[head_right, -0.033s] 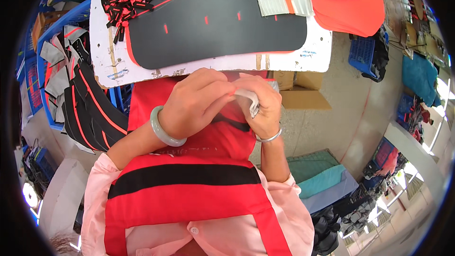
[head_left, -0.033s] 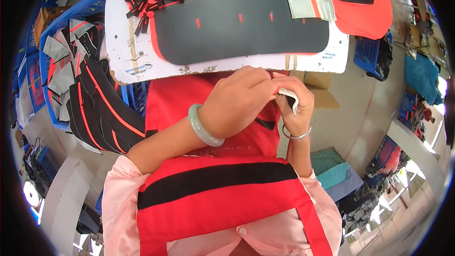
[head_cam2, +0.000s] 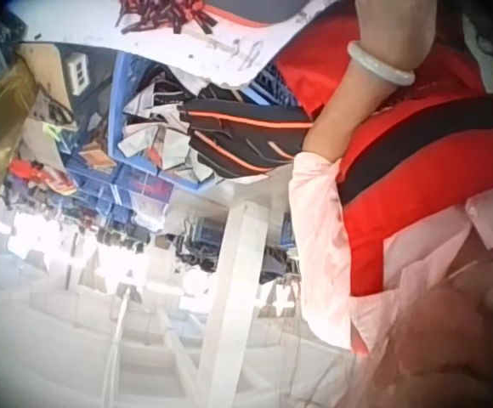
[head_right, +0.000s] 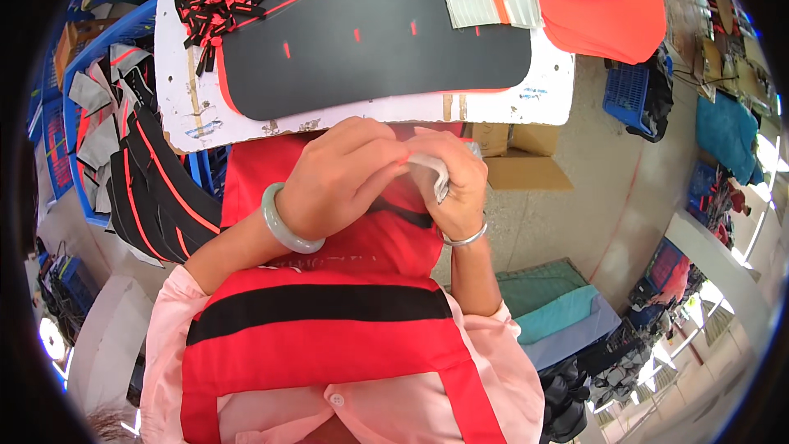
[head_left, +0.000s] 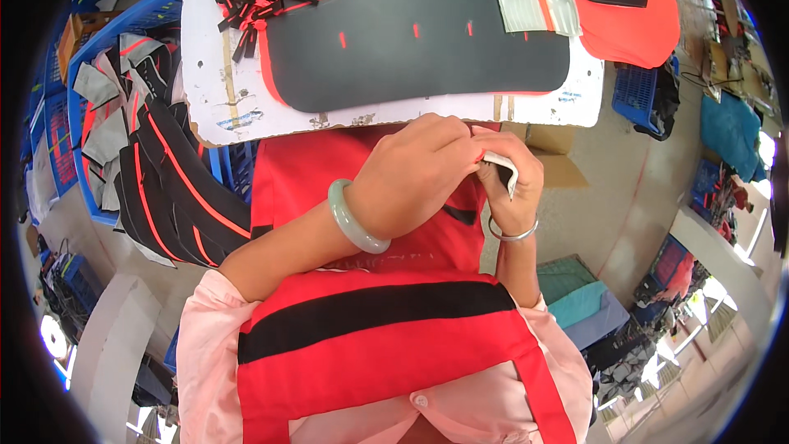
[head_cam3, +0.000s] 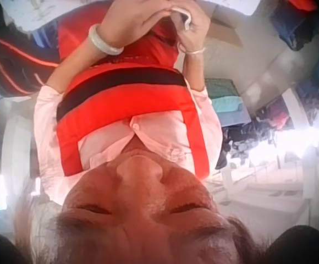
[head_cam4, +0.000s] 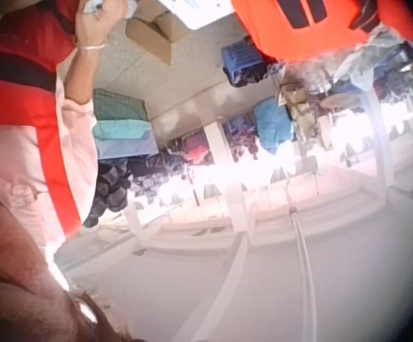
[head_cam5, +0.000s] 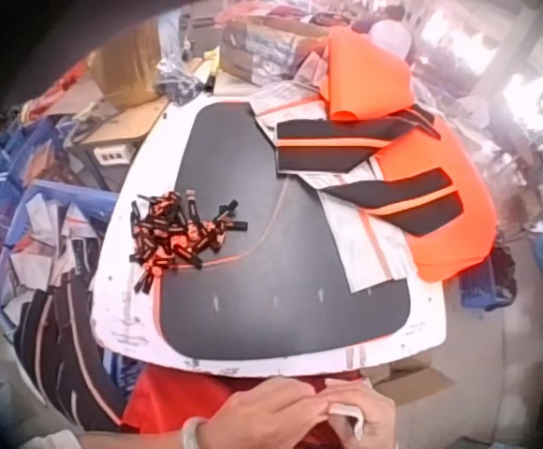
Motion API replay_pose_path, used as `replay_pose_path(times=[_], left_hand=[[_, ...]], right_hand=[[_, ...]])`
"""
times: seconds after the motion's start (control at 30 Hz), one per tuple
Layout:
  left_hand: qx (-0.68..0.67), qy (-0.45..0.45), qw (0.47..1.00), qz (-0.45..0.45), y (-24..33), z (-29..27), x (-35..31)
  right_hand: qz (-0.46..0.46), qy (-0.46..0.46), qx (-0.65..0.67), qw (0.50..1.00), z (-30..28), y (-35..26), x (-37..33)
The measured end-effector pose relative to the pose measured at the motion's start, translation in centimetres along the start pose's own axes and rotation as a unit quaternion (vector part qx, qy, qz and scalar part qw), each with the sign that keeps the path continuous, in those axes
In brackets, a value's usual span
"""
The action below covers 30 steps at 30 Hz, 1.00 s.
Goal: The person attaches small red and black fabric strips to the edges of larger black and red fabric pieces. They pick up a strip, align it with the edge of a fabric piece, and press it into place. The person repeats this process for multiple fabric pieces, handling them one at a time.
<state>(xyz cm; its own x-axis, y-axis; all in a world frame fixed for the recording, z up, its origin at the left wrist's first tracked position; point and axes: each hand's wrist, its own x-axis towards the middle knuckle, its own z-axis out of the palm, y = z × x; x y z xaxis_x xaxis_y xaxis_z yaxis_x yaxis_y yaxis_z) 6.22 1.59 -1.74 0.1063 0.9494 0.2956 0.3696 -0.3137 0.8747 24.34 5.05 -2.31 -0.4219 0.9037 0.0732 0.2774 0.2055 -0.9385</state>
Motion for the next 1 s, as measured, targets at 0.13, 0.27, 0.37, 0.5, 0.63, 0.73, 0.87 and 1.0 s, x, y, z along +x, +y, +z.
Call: replay_pose_path(times=[0.13, 0.27, 0.37, 0.5, 0.63, 0.73, 0.87, 1.0], left_hand=[[0.009, -0.012, 1.000, 0.008, -0.3, 0.2, 0.4], [-0.097, -0.039, 0.988, -0.114, 0.0, -0.3, 0.7], [-0.101, 0.028, 0.991, -0.089, 1.1, 0.4, 1.7], [-0.034, 0.053, 0.997, 0.032, 0.3, 0.5, 1.4], [0.060, 0.037, 0.988, 0.138, 0.5, -0.6, 1.5], [0.013, -0.069, 0.989, 0.128, 1.7, -1.2, 1.6], [0.014, 0.059, 0.996, 0.059, 1.9, -0.5, 2.5], [-0.146, -0.010, 0.987, -0.069, 1.3, 0.1, 3.4]], right_hand=[[0.035, 0.015, -0.016, 0.999, -0.1, 0.0, -0.2], [0.122, -0.017, 0.048, 0.991, -1.3, 0.0, 0.2], [0.211, -0.019, 0.124, 0.969, -2.5, -1.2, 1.7], [0.191, 0.008, 0.170, 0.967, -2.7, -0.9, 2.3], [0.089, 0.079, 0.115, 0.986, -1.2, -0.6, 1.1], [0.048, 0.141, 0.097, 0.984, -0.2, -0.2, 0.5], [0.061, 0.132, 0.105, 0.984, -0.5, -0.4, 0.3], [0.063, 0.142, 0.139, 0.978, -0.5, -0.5, 0.2]])
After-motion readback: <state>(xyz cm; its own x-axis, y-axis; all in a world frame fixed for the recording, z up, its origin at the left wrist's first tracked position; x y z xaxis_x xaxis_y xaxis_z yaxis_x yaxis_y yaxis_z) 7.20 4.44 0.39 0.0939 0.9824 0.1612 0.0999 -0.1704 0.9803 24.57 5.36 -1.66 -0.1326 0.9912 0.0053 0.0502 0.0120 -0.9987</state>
